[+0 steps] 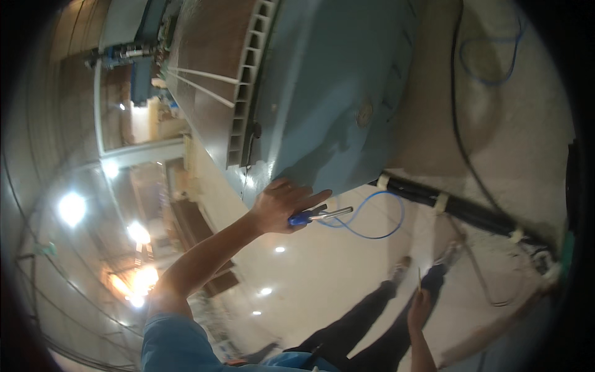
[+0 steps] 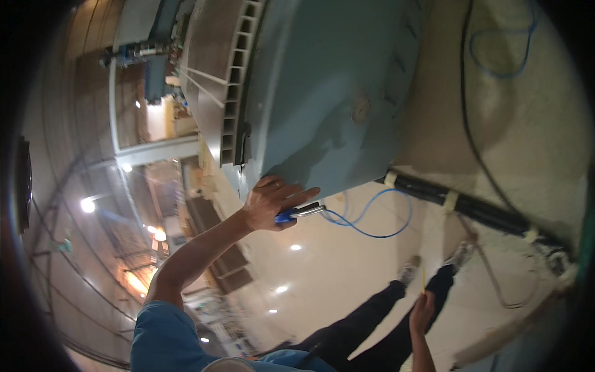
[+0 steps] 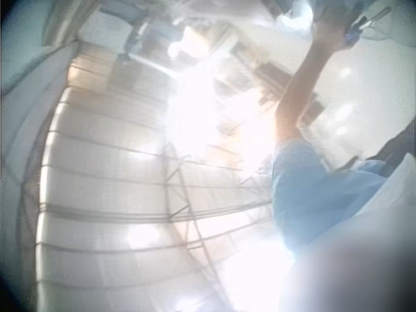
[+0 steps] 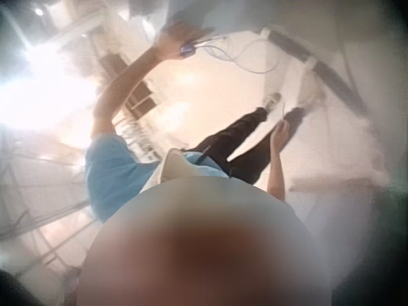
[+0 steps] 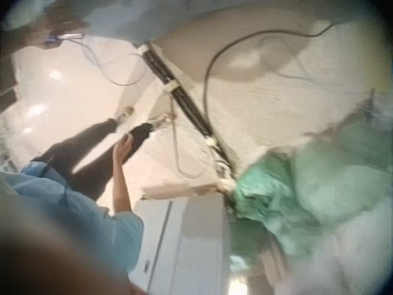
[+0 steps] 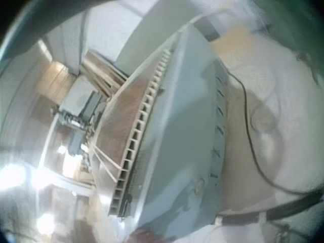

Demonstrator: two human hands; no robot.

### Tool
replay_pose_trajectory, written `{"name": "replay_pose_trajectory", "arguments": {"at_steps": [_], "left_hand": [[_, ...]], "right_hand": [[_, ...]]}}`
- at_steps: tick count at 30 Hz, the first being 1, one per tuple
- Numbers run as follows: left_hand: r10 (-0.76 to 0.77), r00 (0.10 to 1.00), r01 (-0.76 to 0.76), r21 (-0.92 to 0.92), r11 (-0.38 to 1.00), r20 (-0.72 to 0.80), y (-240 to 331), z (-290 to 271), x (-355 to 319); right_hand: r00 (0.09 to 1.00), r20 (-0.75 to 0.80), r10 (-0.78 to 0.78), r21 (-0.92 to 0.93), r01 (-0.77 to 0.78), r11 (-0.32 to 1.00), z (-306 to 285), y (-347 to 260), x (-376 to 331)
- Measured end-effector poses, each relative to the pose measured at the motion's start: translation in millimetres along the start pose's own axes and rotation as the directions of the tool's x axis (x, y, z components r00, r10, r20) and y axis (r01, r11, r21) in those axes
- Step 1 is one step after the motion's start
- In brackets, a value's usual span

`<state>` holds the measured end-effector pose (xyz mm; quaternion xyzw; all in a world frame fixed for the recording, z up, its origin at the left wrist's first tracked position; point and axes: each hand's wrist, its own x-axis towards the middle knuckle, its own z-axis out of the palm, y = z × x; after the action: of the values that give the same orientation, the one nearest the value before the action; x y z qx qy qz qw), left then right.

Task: The person walks to a control station, interacts with the computer, then returns to a large machine. They use a blue air gun to apply adhesive along white strips on a wooden panel, repeatedly checking alignment with a yellow ruler and adjusting the strips by hand.

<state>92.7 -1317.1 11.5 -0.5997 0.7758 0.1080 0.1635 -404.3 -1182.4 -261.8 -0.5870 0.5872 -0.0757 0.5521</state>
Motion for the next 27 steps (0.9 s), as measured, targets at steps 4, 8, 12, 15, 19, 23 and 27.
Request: {"name": "replay_pose_trajectory", "arguments": {"at_steps": [4,8,12,15,19,23,27], "left_hand": [[-0.01,0.996,0.001,-0.108,0.994,-0.083,-6.1,3.5,-7.8],[-0.048,0.982,0.008,-0.216,0.976,-0.181,-9.0,11.8,-9.7],[-0.073,0.974,-0.002,-0.333,0.943,-0.213,-11.4,20.7,-9.9],[-0.049,0.99,0.0,-0.34,0.941,-0.135,-13.0,28.9,-7.6],[-0.042,0.986,-0.018,-0.353,0.935,-0.161,-12.9,41.1,-7.1],[-0.051,0.979,-0.043,-0.443,0.895,-0.199,-11.5,50.0,-5.5],[-0.065,0.995,0.021,-0.475,0.88,-0.077,-6.7,46.8,-2.3]], "right_hand": [[0.988,0.037,0.153,0.343,-0.156,0.926,-29.7,-113.0,100.2],[0.988,-0.088,-0.125,0.565,0.153,0.811,-56.6,-289.6,190.3],[0.856,-0.141,-0.498,0.447,0.504,0.739,-94.0,-455.1,231.3],[0.816,-0.101,-0.569,0.345,0.565,0.75,-85.1,-539.3,229.4],[0.816,0.339,-0.469,0.397,0.328,0.857,-28.1,-591.8,203.3],[0.81,0.461,-0.362,0.277,0.256,0.926,21.6,-599.0,193.5],[0.847,0.402,-0.347,0.231,0.273,0.934,47.6,-598.3,197.1]]}}
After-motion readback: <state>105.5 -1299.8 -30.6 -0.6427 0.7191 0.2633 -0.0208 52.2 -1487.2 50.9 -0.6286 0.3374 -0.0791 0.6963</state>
